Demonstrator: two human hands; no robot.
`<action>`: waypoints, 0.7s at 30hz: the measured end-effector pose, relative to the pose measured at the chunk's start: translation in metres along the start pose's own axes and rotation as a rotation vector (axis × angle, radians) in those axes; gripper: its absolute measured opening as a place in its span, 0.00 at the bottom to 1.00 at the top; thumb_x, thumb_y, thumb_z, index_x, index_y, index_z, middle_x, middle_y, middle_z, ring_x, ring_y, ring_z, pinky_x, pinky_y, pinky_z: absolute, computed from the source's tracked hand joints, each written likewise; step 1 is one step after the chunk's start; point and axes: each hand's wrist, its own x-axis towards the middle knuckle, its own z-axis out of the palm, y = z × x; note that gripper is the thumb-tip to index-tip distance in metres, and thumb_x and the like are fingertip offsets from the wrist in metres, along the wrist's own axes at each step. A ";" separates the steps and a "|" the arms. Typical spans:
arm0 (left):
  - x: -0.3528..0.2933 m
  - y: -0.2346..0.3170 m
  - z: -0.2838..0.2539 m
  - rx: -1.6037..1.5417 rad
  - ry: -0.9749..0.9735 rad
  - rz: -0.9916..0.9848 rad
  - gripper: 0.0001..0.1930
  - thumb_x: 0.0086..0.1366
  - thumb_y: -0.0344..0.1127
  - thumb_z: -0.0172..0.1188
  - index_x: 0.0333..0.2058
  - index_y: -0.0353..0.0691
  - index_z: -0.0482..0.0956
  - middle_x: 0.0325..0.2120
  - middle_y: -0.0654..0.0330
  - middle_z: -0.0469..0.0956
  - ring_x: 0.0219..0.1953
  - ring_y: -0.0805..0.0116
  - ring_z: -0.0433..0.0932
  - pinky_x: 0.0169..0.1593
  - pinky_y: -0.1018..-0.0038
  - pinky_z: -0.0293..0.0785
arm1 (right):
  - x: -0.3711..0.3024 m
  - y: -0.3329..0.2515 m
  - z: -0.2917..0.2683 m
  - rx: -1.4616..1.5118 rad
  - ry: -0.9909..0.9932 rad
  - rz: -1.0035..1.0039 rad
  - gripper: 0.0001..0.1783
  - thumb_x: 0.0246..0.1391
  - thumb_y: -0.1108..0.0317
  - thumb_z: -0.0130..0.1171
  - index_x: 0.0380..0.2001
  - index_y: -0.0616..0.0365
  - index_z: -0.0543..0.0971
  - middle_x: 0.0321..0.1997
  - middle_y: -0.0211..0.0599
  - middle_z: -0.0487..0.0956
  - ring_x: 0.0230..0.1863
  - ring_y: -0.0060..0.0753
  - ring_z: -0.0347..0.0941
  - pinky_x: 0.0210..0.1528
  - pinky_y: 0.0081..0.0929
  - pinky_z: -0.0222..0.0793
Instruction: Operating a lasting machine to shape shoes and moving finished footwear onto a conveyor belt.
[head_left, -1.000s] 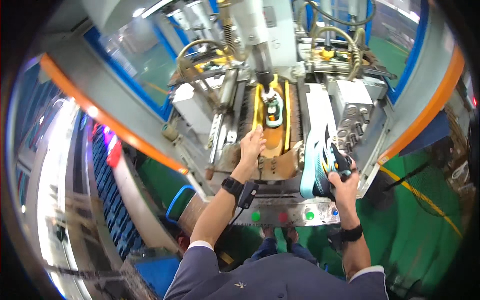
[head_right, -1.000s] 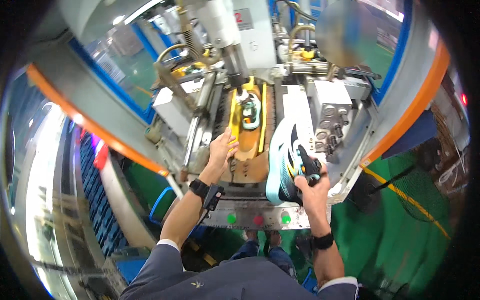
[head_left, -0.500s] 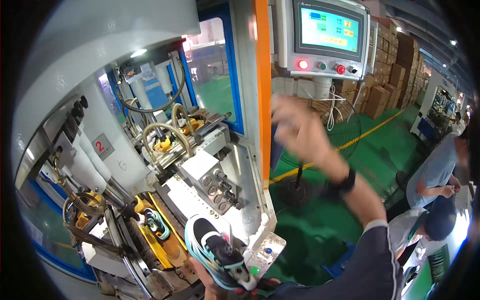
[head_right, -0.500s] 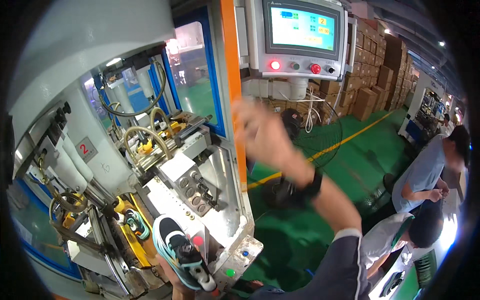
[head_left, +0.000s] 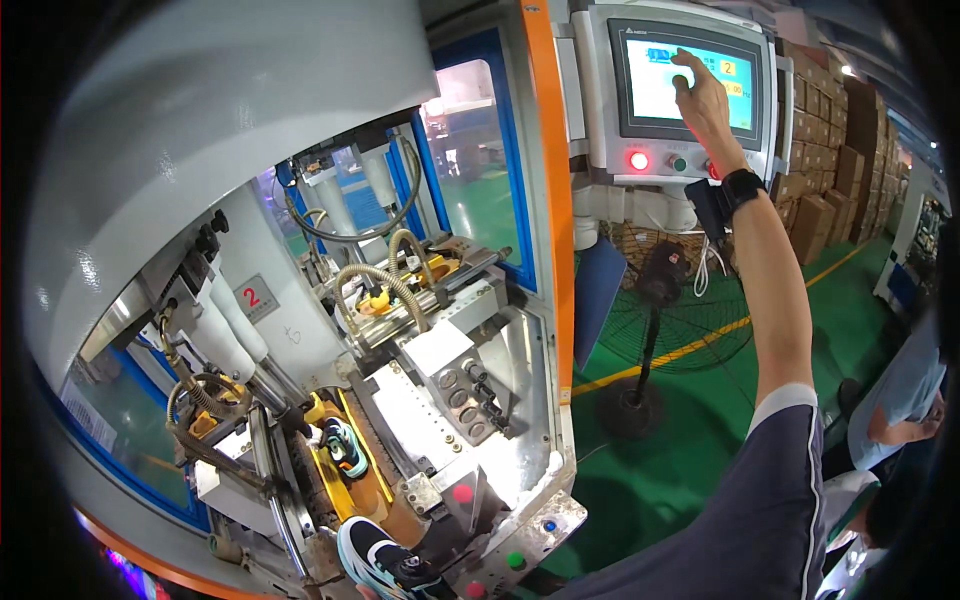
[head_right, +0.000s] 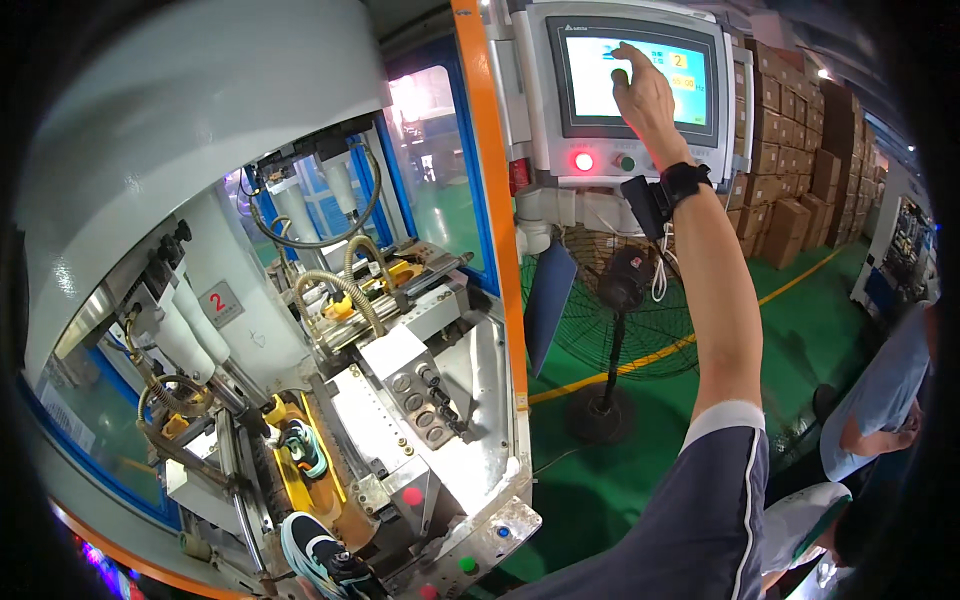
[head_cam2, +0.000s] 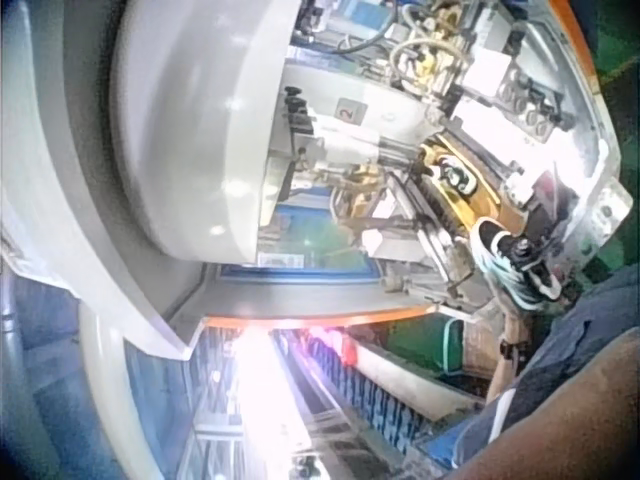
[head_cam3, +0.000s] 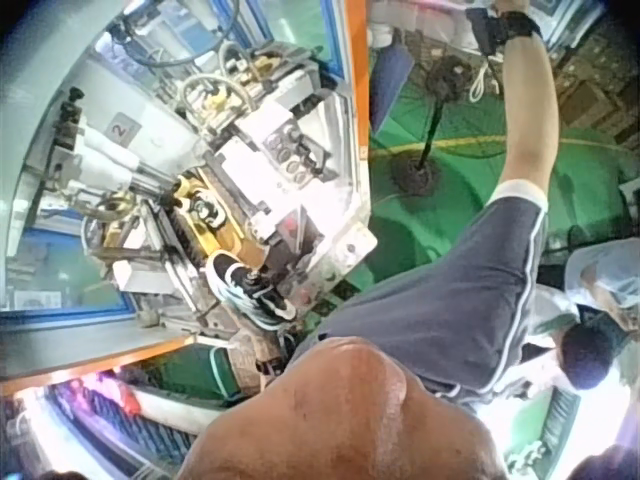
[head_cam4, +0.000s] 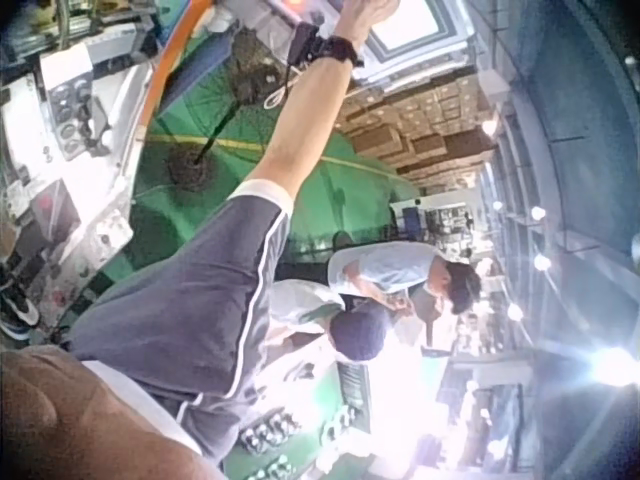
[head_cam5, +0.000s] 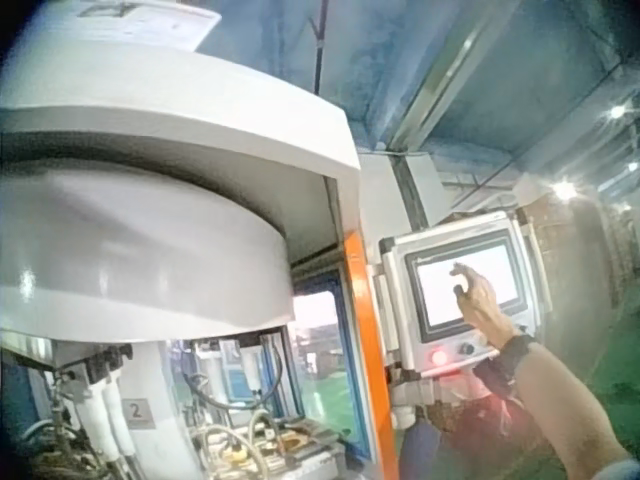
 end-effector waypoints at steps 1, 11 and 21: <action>-0.001 -0.002 0.002 -0.001 -0.002 0.004 0.45 0.61 0.72 0.44 0.59 0.34 0.63 0.48 0.50 0.75 0.40 0.56 0.78 0.42 0.61 0.77 | -0.001 0.001 -0.002 0.003 0.003 -0.001 0.21 0.54 0.71 0.55 0.52 0.52 0.71 0.54 0.40 0.78 0.49 0.53 0.76 0.51 0.41 0.71; -0.012 -0.011 0.009 -0.013 -0.010 0.032 0.43 0.61 0.71 0.45 0.58 0.34 0.64 0.46 0.51 0.75 0.40 0.58 0.78 0.43 0.62 0.78 | -0.004 0.000 -0.007 -0.031 0.025 -0.036 0.18 0.57 0.69 0.54 0.52 0.49 0.71 0.28 0.48 0.80 0.29 0.52 0.76 0.33 0.44 0.69; -0.015 -0.017 0.011 -0.020 -0.012 0.047 0.41 0.62 0.69 0.46 0.57 0.34 0.65 0.45 0.52 0.76 0.40 0.59 0.79 0.43 0.63 0.78 | -0.006 0.003 -0.004 0.021 0.105 -0.221 0.18 0.56 0.70 0.53 0.51 0.52 0.71 0.24 0.47 0.79 0.27 0.52 0.76 0.35 0.42 0.69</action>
